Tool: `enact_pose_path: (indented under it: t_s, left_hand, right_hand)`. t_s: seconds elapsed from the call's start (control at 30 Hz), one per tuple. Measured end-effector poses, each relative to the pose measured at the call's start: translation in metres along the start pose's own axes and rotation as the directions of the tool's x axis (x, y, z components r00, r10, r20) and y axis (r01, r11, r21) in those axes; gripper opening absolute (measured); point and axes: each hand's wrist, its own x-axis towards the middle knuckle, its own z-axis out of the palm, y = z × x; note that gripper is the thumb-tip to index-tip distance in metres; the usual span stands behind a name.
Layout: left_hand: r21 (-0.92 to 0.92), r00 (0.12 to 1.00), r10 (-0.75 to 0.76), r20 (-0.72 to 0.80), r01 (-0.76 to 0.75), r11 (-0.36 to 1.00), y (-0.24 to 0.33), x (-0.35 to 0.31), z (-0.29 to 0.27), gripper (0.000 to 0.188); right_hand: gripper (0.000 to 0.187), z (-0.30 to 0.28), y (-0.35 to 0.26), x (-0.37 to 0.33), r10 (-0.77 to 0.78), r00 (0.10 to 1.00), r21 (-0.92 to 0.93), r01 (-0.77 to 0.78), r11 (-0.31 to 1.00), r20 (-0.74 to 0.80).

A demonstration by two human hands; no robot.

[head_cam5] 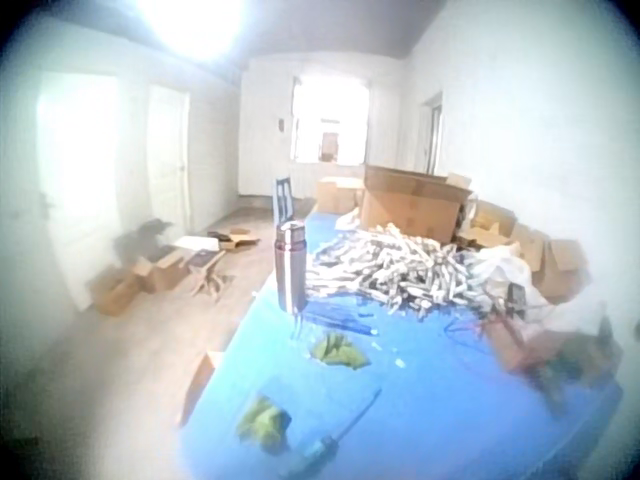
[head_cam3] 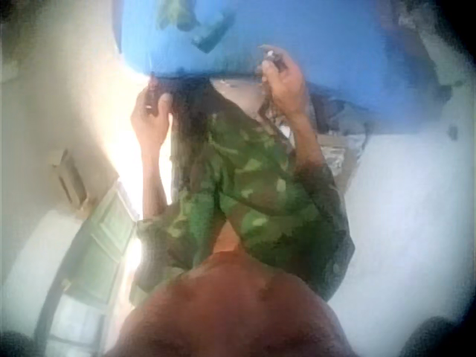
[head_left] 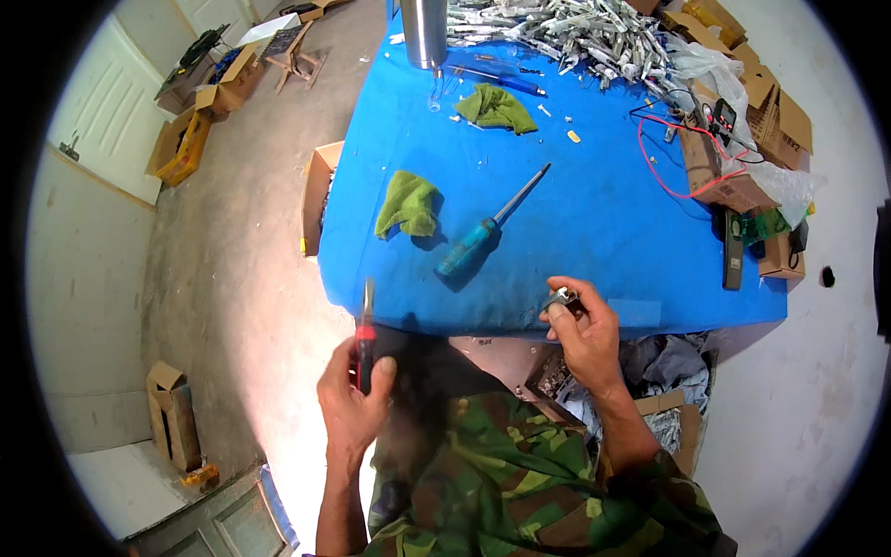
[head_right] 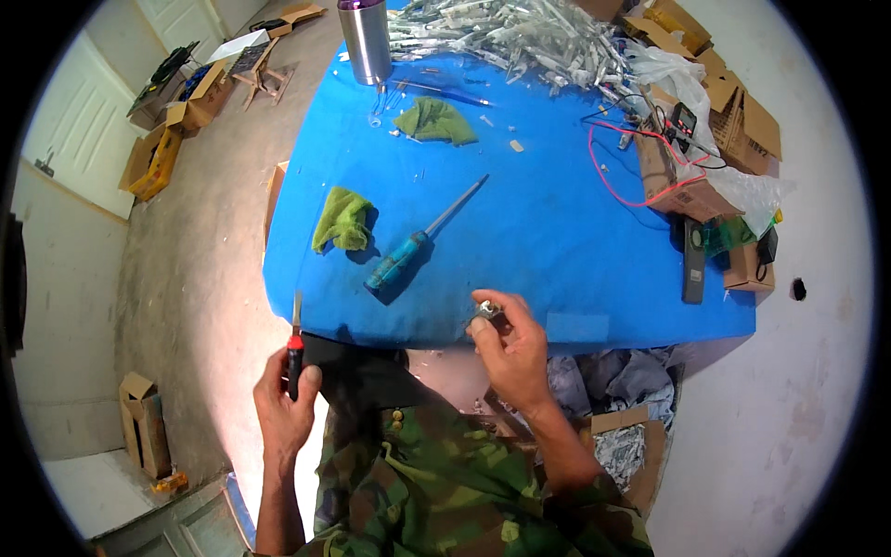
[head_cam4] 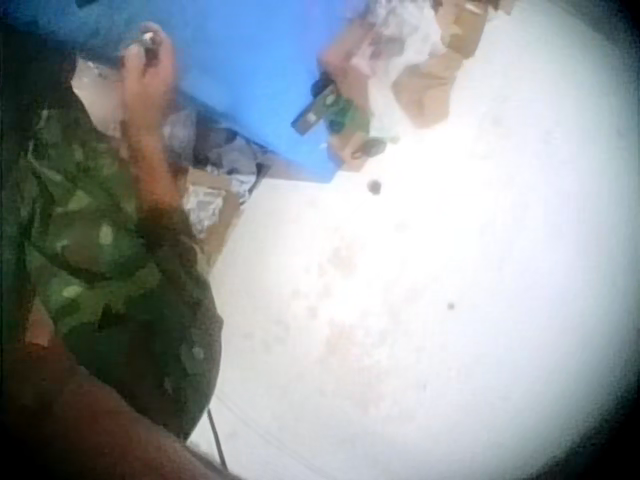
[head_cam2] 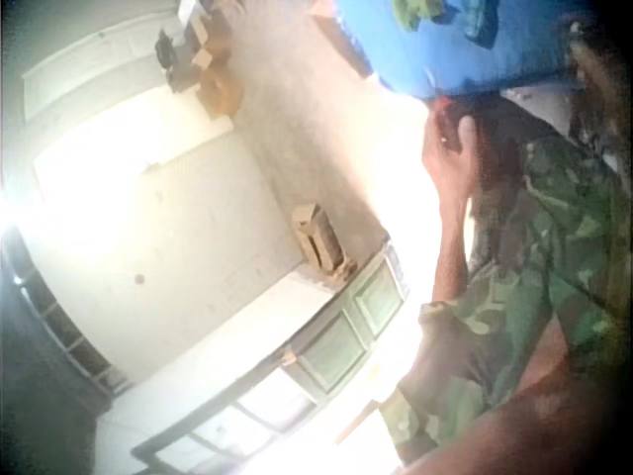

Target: The person uses a screwdriver and pliers to take apart a small mechanical component, removing screws and pulling internal parts free.

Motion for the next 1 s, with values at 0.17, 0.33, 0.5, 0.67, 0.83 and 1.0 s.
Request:
enact_pose_path:
  t_s: [0.17,0.33,0.5,0.67,0.83,1.0]
  left_hand:
    - [0.227,0.992,0.124,0.003,-0.121,0.966,0.006,0.05,0.001,0.057]
    - [0.37,0.965,0.257,-0.054,-0.22,0.903,0.018,0.092,0.017,0.057]
    - [0.471,0.93,0.344,-0.13,-0.247,0.847,0.02,0.133,0.033,0.057]
    - [0.491,0.925,0.358,-0.132,-0.253,0.834,0.006,0.15,0.053,0.055]
    - [0.504,0.884,0.447,-0.14,-0.325,0.8,-0.007,0.15,0.064,0.056]
    - [0.492,0.867,0.474,-0.152,-0.35,0.797,-0.013,0.152,0.065,0.056]
  right_hand:
    - [0.038,-0.007,0.002,0.024,-0.071,0.989,-0.088,0.06,0.994,-0.127]
    - [0.042,-0.017,0.003,0.045,-0.06,0.99,-0.174,0.037,0.984,-0.129]
    - [0.037,-0.018,0.015,0.06,-0.089,0.993,-0.321,0.058,0.945,-0.081]
    - [0.037,-0.014,0.007,0.064,-0.214,0.977,-0.534,0.178,0.826,-0.006]
    - [0.036,-0.012,0.012,0.064,-0.3,0.953,-0.569,0.226,0.791,-0.037]
    - [0.038,-0.01,0.014,0.065,-0.321,0.946,-0.592,0.235,0.771,-0.042]
